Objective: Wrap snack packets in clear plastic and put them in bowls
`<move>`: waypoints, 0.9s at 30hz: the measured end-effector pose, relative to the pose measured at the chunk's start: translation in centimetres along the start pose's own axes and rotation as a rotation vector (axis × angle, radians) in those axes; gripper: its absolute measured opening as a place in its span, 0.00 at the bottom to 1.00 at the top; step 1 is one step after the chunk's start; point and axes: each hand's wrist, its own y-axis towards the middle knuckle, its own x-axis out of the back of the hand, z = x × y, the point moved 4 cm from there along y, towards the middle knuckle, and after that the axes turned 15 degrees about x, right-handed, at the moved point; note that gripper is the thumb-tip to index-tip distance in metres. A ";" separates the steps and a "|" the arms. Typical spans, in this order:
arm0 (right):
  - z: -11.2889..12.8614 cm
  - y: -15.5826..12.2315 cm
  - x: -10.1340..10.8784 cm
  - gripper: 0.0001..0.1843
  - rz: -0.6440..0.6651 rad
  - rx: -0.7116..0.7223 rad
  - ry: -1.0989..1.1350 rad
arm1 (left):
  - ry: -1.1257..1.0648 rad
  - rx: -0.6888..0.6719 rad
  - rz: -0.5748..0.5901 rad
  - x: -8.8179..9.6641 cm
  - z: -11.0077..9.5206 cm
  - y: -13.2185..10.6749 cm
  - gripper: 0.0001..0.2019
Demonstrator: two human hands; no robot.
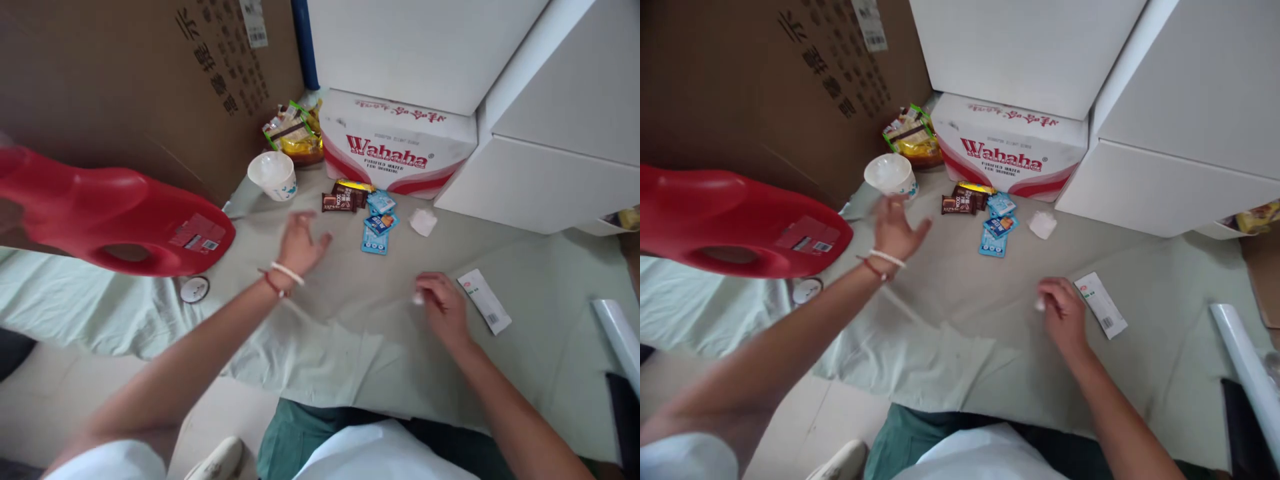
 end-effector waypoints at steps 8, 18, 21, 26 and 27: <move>-2.2 -7.5 7.9 0.10 -0.180 -0.260 -0.139 | 0.281 -0.110 -0.156 4.7 3.4 12.7 0.25; 5.5 -3.7 8.6 0.13 -0.123 -0.066 -0.049 | 0.346 -0.711 0.115 -1.9 -1.7 -16.2 0.12; 9.0 -0.3 3.8 0.16 0.451 0.121 -0.064 | 0.340 -0.729 0.167 -3.8 -1.2 -21.5 0.14; 9.7 1.0 -2.5 0.23 1.109 0.100 -0.463 | 0.228 -0.607 0.079 -4.9 1.2 -22.4 0.27; 9.7 1.3 -3.1 0.26 1.163 0.097 -0.490 | 0.193 -0.578 0.055 -5.0 1.8 -22.3 0.30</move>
